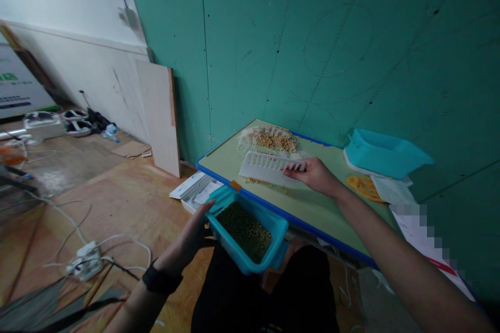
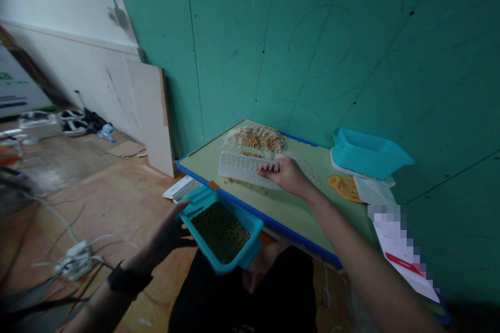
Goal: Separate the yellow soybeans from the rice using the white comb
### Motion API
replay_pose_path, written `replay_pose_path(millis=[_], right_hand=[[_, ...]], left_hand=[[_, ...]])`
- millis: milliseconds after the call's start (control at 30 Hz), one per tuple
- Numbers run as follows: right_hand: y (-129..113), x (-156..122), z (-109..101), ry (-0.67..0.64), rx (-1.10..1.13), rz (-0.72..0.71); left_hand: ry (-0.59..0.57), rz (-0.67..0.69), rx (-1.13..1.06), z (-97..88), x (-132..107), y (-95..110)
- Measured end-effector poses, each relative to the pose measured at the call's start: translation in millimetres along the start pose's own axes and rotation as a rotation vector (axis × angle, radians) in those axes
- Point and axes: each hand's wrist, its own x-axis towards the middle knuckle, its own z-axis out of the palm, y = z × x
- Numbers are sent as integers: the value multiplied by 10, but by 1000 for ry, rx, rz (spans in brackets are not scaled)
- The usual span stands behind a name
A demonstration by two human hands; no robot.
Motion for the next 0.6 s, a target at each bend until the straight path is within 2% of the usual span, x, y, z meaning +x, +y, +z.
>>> replay_pose_path(millis=[267,500,600], right_hand=[[14,1,15,-45,59,22],[-12,-37,21,-82,66,17],[-27,-54,17,-90,69,-7]], left_hand=[[10,-21,7,44,-2,30],[-61,67,1,-85,12,-80],[-67,37,-2,-92,4,-78]])
